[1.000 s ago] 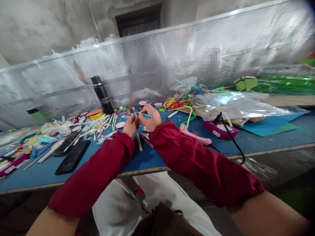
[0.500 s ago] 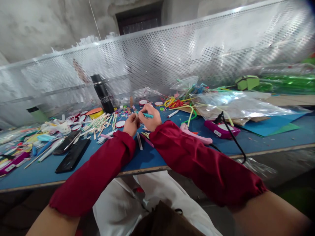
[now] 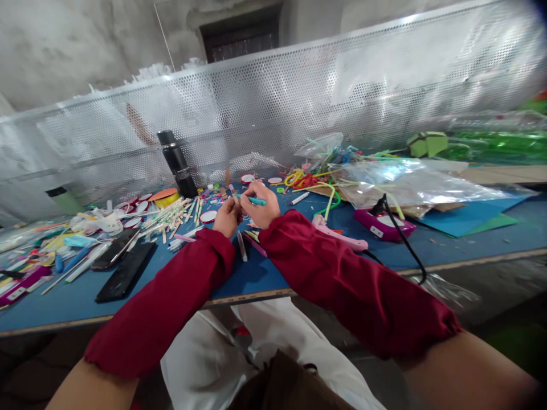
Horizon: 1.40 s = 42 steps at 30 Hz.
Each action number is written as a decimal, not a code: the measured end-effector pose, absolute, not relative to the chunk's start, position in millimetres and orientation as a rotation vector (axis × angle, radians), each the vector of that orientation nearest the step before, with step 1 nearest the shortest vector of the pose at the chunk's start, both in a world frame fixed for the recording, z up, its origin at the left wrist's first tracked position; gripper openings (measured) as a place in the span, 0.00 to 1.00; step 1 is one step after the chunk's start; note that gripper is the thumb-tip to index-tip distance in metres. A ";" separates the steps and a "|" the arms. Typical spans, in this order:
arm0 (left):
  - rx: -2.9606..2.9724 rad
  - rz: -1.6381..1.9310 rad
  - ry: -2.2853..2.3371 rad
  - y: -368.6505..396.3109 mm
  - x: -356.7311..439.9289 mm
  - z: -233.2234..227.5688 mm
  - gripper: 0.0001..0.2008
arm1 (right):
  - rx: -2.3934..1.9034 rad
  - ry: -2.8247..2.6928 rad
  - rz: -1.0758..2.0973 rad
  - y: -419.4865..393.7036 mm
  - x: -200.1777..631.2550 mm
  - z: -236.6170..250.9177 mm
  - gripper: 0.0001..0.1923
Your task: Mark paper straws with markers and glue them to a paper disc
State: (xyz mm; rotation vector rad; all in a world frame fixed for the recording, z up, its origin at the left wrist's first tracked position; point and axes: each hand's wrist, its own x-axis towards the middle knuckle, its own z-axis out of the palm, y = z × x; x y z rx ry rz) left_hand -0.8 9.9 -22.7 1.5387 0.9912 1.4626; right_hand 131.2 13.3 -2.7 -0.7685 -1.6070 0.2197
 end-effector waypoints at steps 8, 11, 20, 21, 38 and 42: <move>1.534 1.459 0.996 8.0 0.8 -21.3 0.15 | -0.795 -1.614 0.219 11.9 132.3 -1.6 0.07; 1.533 1.463 1.004 8.2 0.4 -21.5 0.16 | -0.796 -1.630 0.234 11.6 131.7 -1.2 0.08; 1.530 1.465 0.987 8.6 -0.1 -22.3 0.16 | -0.775 -1.624 0.223 11.8 131.8 -1.6 0.08; 1.526 1.466 0.992 8.8 -0.2 -22.5 0.17 | -0.777 -1.627 0.224 11.5 131.7 -1.6 0.08; 1.524 1.451 0.990 9.2 0.4 -21.5 0.13 | -0.813 -1.610 0.230 13.1 133.1 -1.0 0.08; 1.536 1.435 0.977 10.2 0.1 -22.6 0.13 | -0.769 -1.592 0.204 12.8 133.8 -0.8 0.08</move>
